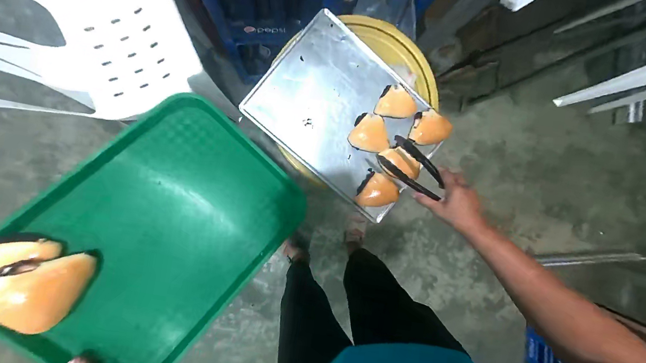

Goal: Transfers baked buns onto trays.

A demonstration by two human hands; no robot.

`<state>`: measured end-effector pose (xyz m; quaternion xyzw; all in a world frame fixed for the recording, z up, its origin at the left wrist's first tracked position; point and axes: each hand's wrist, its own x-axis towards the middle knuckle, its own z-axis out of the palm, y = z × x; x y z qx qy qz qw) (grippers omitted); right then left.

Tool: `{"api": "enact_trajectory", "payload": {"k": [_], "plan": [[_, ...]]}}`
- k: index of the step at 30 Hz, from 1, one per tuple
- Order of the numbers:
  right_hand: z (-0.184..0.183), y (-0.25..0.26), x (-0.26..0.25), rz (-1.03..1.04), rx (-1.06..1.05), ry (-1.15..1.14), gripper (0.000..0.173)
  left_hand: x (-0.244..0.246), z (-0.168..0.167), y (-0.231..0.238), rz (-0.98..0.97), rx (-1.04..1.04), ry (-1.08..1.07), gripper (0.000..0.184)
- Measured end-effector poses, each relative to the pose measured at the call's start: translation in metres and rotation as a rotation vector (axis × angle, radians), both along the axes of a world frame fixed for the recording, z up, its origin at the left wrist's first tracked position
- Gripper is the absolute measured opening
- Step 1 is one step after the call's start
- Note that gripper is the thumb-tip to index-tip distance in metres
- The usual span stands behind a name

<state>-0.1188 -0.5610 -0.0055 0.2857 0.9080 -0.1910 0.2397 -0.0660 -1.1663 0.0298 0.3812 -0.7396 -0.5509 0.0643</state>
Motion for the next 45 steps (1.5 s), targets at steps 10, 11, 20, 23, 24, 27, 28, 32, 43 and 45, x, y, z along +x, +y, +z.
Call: {"api": "enact_trajectory", "payload": {"k": [10,11,20,23,24,27,28,32,43,45], "plan": [[-0.034,0.009,-0.073,0.199,0.184,-0.12,0.089,-0.056,-0.053,0.063,-0.046,0.157,-0.031,0.029],[-0.036,0.015,-0.075,0.203,0.152,-0.121,0.087,-0.058,-0.058,0.07,-0.048,0.17,-0.026,0.029],[-0.028,0.079,-0.083,-0.235,-0.833,-0.125,0.034,-0.061,-0.083,0.117,-0.001,0.214,-0.047,0.027],[0.007,0.053,-0.084,-0.045,-0.729,0.045,0.033,-0.063,-0.076,0.133,0.025,0.257,-0.044,0.028],[0.026,0.035,-0.086,0.047,-0.659,0.097,0.04,-0.065,-0.074,0.138,0.034,0.283,-0.044,0.03],[0.059,-0.029,-0.091,0.34,-0.501,0.237,0.07,-0.072,-0.071,0.158,0.034,0.371,-0.038,0.035],[0.059,-0.049,-0.092,0.461,-0.444,0.296,0.078,-0.074,-0.07,0.165,0.036,0.405,-0.027,0.036],[0.042,-0.122,-0.103,0.894,-0.186,0.579,0.081,-0.08,-0.062,0.189,0.011,0.517,0.023,0.038],[0.07,-0.152,-0.117,0.939,-0.04,0.42,0.098,-0.077,-0.032,0.168,-0.064,0.56,0.026,0.038],[0.063,-0.155,-0.117,0.976,-0.047,0.479,0.086,-0.078,-0.027,0.165,-0.102,0.557,0.051,0.037]]}}
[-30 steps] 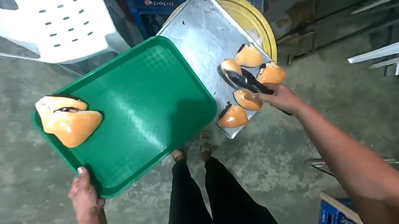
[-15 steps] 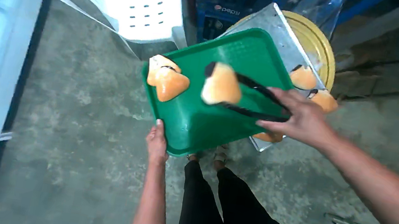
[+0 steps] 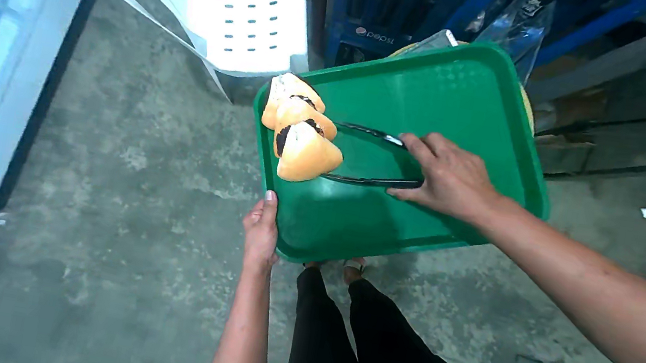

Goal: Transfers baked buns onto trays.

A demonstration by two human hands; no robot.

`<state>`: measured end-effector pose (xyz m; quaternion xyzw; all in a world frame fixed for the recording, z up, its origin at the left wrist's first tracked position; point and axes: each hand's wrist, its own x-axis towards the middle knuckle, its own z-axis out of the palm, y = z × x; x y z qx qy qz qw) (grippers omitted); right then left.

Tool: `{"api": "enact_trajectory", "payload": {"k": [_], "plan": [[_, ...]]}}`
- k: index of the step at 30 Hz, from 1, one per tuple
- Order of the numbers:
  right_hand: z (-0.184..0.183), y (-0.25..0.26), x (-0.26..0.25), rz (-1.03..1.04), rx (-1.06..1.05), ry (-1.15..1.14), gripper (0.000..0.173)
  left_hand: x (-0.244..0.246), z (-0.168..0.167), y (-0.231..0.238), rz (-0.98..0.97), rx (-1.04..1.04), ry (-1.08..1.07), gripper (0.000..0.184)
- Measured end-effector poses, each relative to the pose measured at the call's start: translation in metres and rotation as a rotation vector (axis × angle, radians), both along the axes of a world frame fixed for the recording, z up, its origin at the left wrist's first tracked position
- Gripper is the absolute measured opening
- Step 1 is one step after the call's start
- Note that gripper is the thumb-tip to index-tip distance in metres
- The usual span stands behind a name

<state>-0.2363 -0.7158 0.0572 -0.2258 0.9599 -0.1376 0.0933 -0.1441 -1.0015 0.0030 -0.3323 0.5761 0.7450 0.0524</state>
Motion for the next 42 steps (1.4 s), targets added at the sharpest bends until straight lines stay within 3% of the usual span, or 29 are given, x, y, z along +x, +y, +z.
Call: {"api": "enact_trajectory", "payload": {"k": [3,8,12,16,20,26,29,32,35,37,39,42], "plan": [[-0.007,-0.016,0.012,-0.021,-0.019,0.006,0.08,0.0,0.002,-0.005,-0.018,-0.02,0.021,0.037],[0.015,-0.021,0.024,-0.209,-0.026,-0.294,0.104,0.006,-0.007,-0.017,-0.038,-0.145,-0.02,0.038],[0.035,0.086,0.019,-0.576,-0.291,-0.218,0.079,0.014,-0.012,-0.039,-0.046,-0.249,-0.031,0.038],[0.014,0.215,0.026,-0.937,0.001,-0.141,0.067,0.026,-0.004,-0.063,-0.03,-0.343,-0.022,0.038],[-0.028,0.262,0.039,-0.87,0.3,-0.319,0.078,0.035,0.004,-0.079,-0.044,-0.422,0.008,0.038],[-0.098,0.256,0.002,-0.786,0.321,-0.371,0.1,0.037,0.009,-0.064,-0.037,-0.425,0.058,0.038],[-0.114,0.267,-0.015,-0.751,0.283,-0.386,0.095,0.036,0.008,-0.053,-0.037,-0.405,0.06,0.039],[-0.111,0.285,-0.027,-0.782,0.084,-0.471,0.076,0.034,0.007,-0.036,-0.016,-0.376,0.039,0.041],[-0.103,0.3,-0.031,-0.974,-0.324,-0.725,0.04,0.034,0.0,-0.024,-0.026,-0.34,0.039,0.042],[-0.102,0.314,-0.026,-1.013,-0.661,-0.953,0.042,0.033,-0.005,-0.014,-0.005,-0.322,0.019,0.041],[-0.103,0.326,-0.015,-0.866,-0.896,-1.103,0.051,0.029,-0.01,-0.002,0.019,-0.333,-0.026,0.041],[-0.092,0.324,-0.003,-0.69,-1.073,-1.171,0.061,0.018,-0.015,0.018,0.018,-0.325,-0.07,0.04]]}}
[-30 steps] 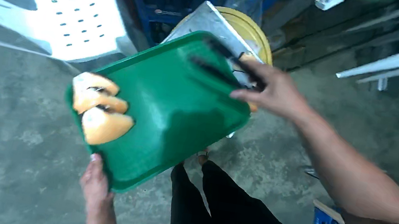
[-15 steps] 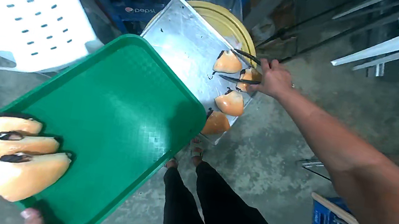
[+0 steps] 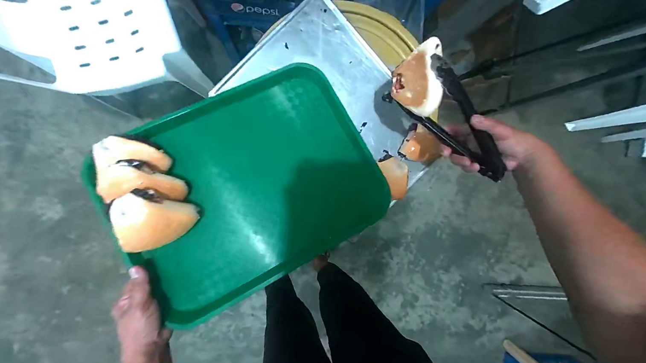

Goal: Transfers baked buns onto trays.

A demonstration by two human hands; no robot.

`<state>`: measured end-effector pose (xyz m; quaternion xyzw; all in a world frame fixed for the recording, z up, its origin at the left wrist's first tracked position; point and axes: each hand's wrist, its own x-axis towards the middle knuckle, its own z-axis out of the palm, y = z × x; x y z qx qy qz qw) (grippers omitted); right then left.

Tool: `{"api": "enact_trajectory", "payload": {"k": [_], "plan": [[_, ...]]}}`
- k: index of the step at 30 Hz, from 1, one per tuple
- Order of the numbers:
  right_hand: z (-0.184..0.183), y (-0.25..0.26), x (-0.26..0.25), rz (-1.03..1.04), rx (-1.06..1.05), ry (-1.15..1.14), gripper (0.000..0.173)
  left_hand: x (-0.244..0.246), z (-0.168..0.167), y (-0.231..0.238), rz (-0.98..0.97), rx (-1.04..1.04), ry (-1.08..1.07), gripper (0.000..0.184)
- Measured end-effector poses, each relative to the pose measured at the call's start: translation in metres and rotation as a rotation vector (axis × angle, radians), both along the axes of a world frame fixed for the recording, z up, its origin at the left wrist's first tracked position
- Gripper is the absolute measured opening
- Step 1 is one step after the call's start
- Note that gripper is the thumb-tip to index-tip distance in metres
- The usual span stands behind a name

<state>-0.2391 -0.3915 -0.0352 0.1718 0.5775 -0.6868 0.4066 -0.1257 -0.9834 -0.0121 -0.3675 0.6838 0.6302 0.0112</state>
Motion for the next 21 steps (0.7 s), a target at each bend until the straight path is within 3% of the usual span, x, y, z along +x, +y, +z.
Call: {"api": "enact_trajectory", "payload": {"k": [3,6,8,11,15,18,21], "plan": [[0.042,-0.024,0.007,0.053,0.089,0.086,0.072,-0.014,-0.004,0.023,-0.009,0.047,-0.033,0.039],[0.089,-0.083,0.013,0.184,0.382,0.4,0.058,-0.028,-0.01,0.042,-0.006,0.133,-0.037,0.039],[0.116,-0.138,0.019,0.33,0.617,0.624,0.067,-0.037,-0.013,0.053,-0.014,0.202,-0.016,0.039],[0.117,-0.205,0.026,0.507,0.858,0.953,0.083,-0.049,-0.009,0.068,-0.009,0.267,-0.017,0.041],[0.085,-0.254,0.027,0.62,1.055,1.332,0.084,-0.058,0.002,0.076,-0.018,0.307,0.008,0.048],[0.09,-0.263,0.029,0.671,1.066,1.264,0.098,-0.058,0.006,0.069,-0.02,0.327,0.023,0.05],[0.107,-0.257,0.034,0.672,1.052,1.162,0.098,-0.056,0.009,0.059,-0.009,0.316,0.015,0.048]]}}
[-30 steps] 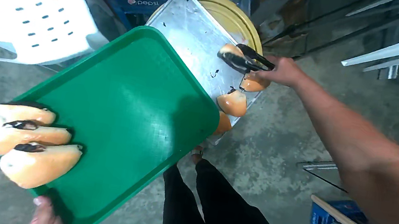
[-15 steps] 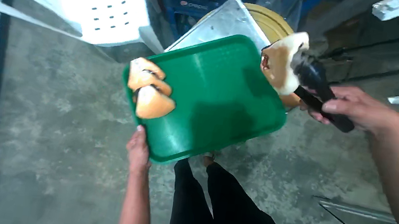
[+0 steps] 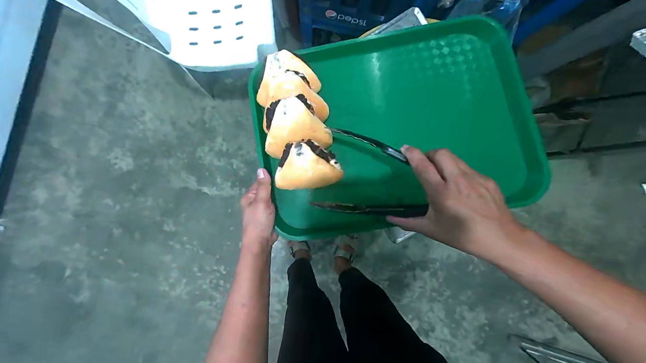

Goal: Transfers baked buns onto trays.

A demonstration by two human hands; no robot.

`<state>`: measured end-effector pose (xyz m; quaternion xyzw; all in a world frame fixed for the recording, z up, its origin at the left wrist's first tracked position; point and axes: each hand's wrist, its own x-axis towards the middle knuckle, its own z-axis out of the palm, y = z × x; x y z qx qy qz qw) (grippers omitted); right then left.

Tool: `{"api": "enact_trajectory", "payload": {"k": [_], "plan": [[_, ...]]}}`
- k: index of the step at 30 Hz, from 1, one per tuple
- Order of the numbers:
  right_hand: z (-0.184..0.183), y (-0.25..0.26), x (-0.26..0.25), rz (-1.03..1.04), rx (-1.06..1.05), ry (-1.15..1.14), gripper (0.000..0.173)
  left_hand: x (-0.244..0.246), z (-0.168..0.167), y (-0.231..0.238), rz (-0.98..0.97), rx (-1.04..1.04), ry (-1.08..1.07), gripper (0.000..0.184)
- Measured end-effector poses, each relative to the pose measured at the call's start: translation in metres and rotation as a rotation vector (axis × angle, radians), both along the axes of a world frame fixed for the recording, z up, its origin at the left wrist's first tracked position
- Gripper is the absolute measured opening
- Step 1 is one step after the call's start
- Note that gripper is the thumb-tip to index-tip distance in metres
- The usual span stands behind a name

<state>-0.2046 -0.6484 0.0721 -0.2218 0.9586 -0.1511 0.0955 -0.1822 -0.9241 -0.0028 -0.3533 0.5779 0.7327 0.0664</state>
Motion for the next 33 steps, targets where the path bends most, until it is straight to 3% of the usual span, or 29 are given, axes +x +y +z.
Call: {"api": "enact_trajectory", "payload": {"k": [3,6,8,11,14,17,20,24,28,33], "plan": [[-0.005,0.001,0.001,0.007,0.037,-0.037,0.08,0.001,0.002,-0.002,-0.024,-0.026,0.028,0.048],[-0.016,-0.005,0.005,0.051,0.017,0.112,0.068,0.001,0.004,-0.003,-0.048,-0.035,0.053,0.048],[-0.016,-0.009,0.007,0.038,0.02,0.134,0.071,0.003,0.004,-0.006,-0.051,-0.046,0.052,0.048],[-0.004,-0.01,0.005,-0.026,-0.025,-0.016,0.088,0.006,0.002,-0.012,-0.071,-0.088,0.049,0.046],[0.023,0.033,-0.006,-0.195,-0.173,-0.113,0.084,0.011,-0.006,-0.025,-0.1,-0.187,0.056,0.046],[0.033,0.124,-0.005,-0.491,-0.158,-0.053,0.073,0.016,-0.005,-0.047,-0.108,-0.243,0.11,0.044],[-0.003,0.209,0.021,-0.599,0.123,-0.178,0.073,0.027,-0.001,-0.077,-0.112,-0.237,0.175,0.043],[-0.071,0.267,0.054,-0.597,0.368,-0.356,0.088,0.042,-0.001,-0.119,-0.131,-0.28,0.216,0.043],[-0.111,0.275,0.052,-0.694,0.401,-0.421,0.101,0.055,-0.002,-0.139,-0.093,-0.348,0.216,0.045],[-0.139,0.29,0.04,-0.723,0.275,-0.458,0.095,0.062,0.003,-0.115,-0.115,-0.303,0.229,0.046]]}}
